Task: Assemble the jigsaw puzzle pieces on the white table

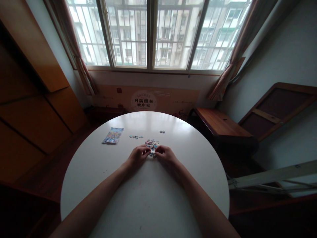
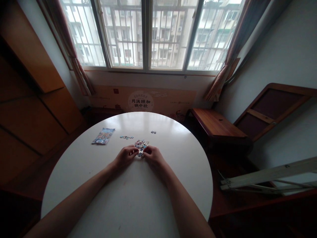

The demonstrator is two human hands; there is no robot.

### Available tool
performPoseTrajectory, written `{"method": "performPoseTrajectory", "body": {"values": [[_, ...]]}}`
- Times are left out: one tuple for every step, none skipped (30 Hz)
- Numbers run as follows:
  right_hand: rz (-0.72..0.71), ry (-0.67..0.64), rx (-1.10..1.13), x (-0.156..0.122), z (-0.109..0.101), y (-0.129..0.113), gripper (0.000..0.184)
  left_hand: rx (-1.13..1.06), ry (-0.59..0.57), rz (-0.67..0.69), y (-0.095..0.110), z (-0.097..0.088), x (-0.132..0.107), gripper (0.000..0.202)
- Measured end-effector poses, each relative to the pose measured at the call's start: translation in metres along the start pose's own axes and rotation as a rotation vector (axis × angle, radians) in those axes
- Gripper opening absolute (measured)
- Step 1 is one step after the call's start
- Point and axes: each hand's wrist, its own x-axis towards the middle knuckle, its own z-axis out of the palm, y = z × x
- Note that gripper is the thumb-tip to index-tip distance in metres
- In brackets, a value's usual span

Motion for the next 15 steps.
{"method": "performPoseTrajectory", "body": {"values": [[0.001,-0.001,0.001,0.0,-0.0001,0.0001,0.013,0.001,-0.003,0.002,-0.0001,0.0,0.0001,0.015],[0.003,-0.002,0.001,0.0,-0.0002,0.0003,0.013,0.002,-0.007,0.004,-0.0002,-0.0001,0.0001,0.015],[0.005,-0.004,0.0,0.0,-0.0002,0.0006,0.013,0.003,-0.01,0.006,-0.0002,-0.0002,0.0002,0.015],[0.007,-0.006,-0.001,0.0,-0.0002,0.001,0.013,0.004,-0.011,0.007,-0.0002,-0.0002,0.0002,0.015],[0.007,-0.011,-0.002,0.0,-0.0002,0.0015,0.013,0.006,-0.009,0.006,-0.0001,-0.0002,0.0003,0.016],[0.006,-0.016,-0.003,0.0,-0.0002,0.0021,0.013,0.006,-0.006,0.006,-0.0001,-0.0002,0.0003,0.016],[0.006,-0.019,-0.004,0.0001,-0.0001,0.0026,0.013,0.006,-0.004,0.006,-0.0001,-0.0001,0.0003,0.016],[0.006,-0.023,-0.003,0.0001,-0.0001,0.003,0.013,0.004,-0.003,0.007,-0.0002,0.0,0.0002,0.016],[0.007,-0.023,-0.001,0.0001,0.0,0.0032,0.012,0.002,-0.003,0.008,-0.0002,0.0,0.0002,0.015],[0.011,-0.023,0.001,0.0001,0.0,0.0032,0.012,0.0,-0.003,0.009,-0.0003,0.0001,0.0001,0.015],[0.015,-0.022,0.005,0.0001,0.0001,0.003,0.012,-0.003,-0.004,0.009,-0.0003,0.0001,0.0,0.015],[0.017,-0.023,0.008,0.0,0.0001,0.0026,0.012,-0.005,-0.003,0.007,-0.0004,0.0001,-0.0001,0.015],[0.017,-0.024,0.01,0.0,0.0,0.0021,0.012,-0.007,-0.001,0.006,-0.0004,0.0001,-0.0002,0.015],[0.015,-0.024,0.01,-0.0001,0.0,0.0014,0.011,-0.008,-0.001,0.005,-0.0005,0.0002,-0.0003,0.015],[0.015,-0.023,0.009,-0.0002,-0.0001,0.0007,0.011,-0.008,0.0,0.004,-0.0005,0.0002,-0.0003,0.015]]}}
